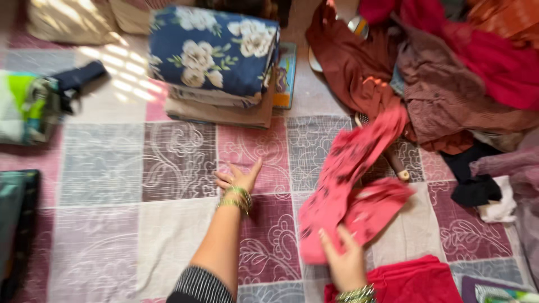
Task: The person folds a patterned garment, a light blue short-sleeved button-up shirt, and a pink patterned t-shirt on a bed.
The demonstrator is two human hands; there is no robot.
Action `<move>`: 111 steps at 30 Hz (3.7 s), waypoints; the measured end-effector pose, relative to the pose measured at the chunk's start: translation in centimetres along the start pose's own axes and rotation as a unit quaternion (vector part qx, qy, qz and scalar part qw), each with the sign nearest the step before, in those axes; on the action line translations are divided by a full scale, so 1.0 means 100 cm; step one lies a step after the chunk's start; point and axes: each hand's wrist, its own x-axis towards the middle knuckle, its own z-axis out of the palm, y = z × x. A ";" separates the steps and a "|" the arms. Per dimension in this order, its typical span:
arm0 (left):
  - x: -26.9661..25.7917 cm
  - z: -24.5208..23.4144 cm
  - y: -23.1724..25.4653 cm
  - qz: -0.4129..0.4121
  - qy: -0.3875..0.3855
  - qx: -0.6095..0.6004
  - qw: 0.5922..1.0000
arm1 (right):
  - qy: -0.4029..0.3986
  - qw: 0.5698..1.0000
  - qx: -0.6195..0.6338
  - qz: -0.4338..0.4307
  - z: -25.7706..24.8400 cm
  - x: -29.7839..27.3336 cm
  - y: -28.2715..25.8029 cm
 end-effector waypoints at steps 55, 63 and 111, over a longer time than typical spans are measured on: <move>-0.517 -0.414 -0.025 0.609 -0.257 -0.360 0.659 | 0.000 0.885 0.259 -0.387 -0.083 -0.209 -0.435; -0.504 -0.388 -0.007 0.691 -0.023 -0.205 0.692 | -0.131 0.836 0.107 -0.522 -0.088 -0.251 -0.466; -0.537 -0.407 0.033 0.689 -0.154 -0.145 0.694 | -0.204 0.853 -0.046 -0.478 -0.123 -0.214 -0.515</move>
